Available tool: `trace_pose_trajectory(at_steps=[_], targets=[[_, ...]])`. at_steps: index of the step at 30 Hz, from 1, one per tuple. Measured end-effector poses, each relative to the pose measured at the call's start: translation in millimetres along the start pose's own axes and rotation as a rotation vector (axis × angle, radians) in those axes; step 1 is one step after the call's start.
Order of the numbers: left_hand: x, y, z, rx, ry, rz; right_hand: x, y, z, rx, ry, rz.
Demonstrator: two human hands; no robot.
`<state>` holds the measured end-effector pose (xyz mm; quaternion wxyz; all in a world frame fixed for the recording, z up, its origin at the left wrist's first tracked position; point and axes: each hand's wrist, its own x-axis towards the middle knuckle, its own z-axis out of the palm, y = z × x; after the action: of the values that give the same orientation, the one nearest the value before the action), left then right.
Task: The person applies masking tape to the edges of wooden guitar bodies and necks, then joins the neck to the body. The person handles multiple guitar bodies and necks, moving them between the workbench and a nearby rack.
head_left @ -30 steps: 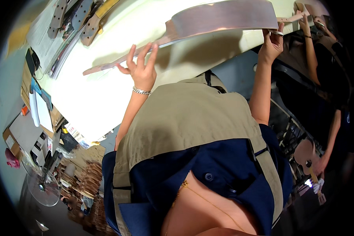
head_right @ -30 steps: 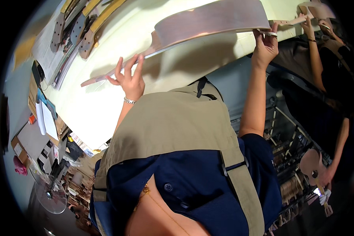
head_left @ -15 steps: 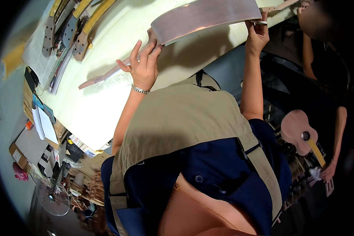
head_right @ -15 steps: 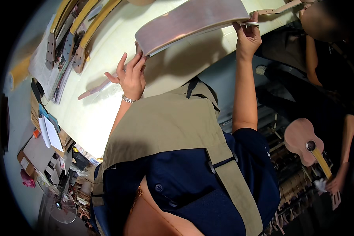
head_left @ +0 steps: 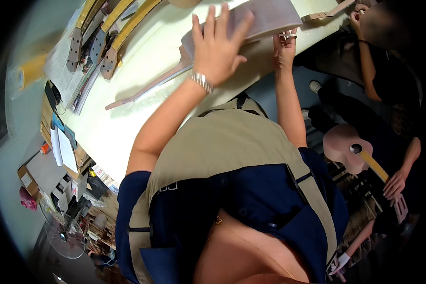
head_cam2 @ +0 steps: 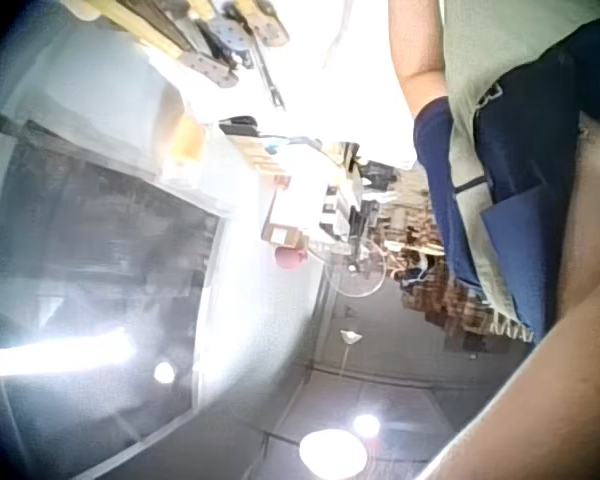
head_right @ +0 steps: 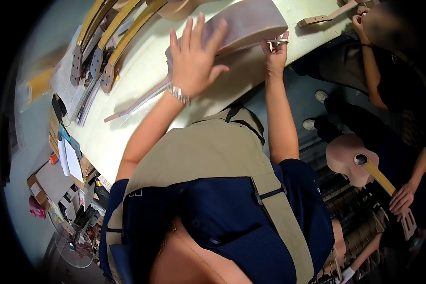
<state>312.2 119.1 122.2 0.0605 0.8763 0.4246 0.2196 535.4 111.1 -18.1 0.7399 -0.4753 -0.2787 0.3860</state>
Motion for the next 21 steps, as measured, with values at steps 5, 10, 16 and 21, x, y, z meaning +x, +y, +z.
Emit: trace_pose_trajectory(at_steps=[5, 10, 16, 21], targets=[[55.2, -8.2, -52.3, -0.284, -0.221, -0.150, -4.3, -25.4, 22.7, 0.012, 0.030, -0.011], [39.1, -11.2, -150.9, -0.594, 0.250, -0.095, -36.4, -147.9, 123.5, 0.195, -0.081, -0.257], [-30.9, -44.8, -229.1, -0.838, 0.603, -0.057, -108.1, -216.8, 195.1, 0.448, -0.500, -0.195], [-56.4, -33.4, -223.0, -0.259, 1.195, 0.289, -127.1, -219.0, 218.9, 0.361, -0.656, -0.296]])
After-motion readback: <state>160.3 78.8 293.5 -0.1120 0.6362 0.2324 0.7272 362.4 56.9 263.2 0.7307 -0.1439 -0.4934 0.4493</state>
